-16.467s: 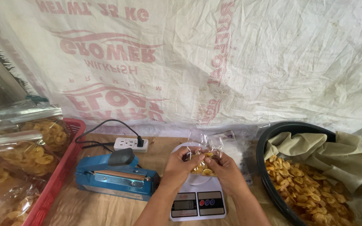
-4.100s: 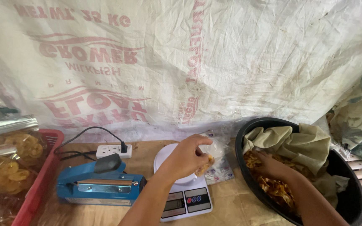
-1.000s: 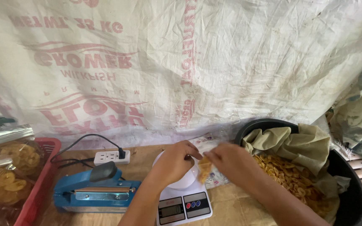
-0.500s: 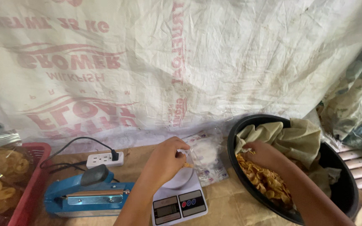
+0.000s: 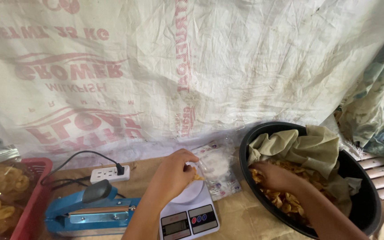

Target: The person weighs banana chips on a digital scale, fills plastic bags with the chips by hand, and seals the bags using a heat sealer.

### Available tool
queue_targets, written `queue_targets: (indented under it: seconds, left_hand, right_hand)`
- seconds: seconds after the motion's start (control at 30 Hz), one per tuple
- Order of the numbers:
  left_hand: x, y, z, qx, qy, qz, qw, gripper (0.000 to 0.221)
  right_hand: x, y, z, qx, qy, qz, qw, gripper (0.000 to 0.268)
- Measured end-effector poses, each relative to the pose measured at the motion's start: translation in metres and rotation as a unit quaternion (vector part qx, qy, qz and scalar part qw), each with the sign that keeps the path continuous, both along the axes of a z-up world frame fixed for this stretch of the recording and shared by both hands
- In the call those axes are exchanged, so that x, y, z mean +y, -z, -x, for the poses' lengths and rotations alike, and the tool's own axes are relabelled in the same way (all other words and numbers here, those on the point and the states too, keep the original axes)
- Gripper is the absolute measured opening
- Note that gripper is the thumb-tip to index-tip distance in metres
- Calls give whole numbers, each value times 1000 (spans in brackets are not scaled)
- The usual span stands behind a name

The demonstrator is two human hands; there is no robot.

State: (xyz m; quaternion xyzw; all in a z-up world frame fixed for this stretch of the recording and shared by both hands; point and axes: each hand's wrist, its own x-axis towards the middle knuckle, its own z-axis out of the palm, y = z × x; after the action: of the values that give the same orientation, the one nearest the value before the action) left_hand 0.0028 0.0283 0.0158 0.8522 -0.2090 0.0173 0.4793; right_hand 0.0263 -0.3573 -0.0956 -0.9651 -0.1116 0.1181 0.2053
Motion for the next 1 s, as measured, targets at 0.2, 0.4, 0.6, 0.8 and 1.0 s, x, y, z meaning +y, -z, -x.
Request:
queue_targets:
  seconds: [0.2, 0.4, 0.6, 0.8, 1.0]
  left_hand:
    - [2, 12, -5, -76, 17, 0, 997, 27]
    - [-3, 5, -3, -14, 5, -19, 1000, 26]
    - [-3, 4, -4, -62, 9, -18, 998, 26]
    - [-3, -2, 2, -17, 10, -24, 1000, 27]
    - [-3, 2, 3, -57, 19, -18, 998, 27]
  right_hand:
    - [-14, 8, 0, 85, 50, 122, 988, 56]
    - [-82, -5, 5, 96, 167, 69, 979, 45]
    - [-107, -6, 5, 95, 192, -11, 977, 51]
    - [-98, 23, 13, 142, 213, 11, 967, 83]
    - [-80, 13, 32, 94, 173, 27, 980, 82]
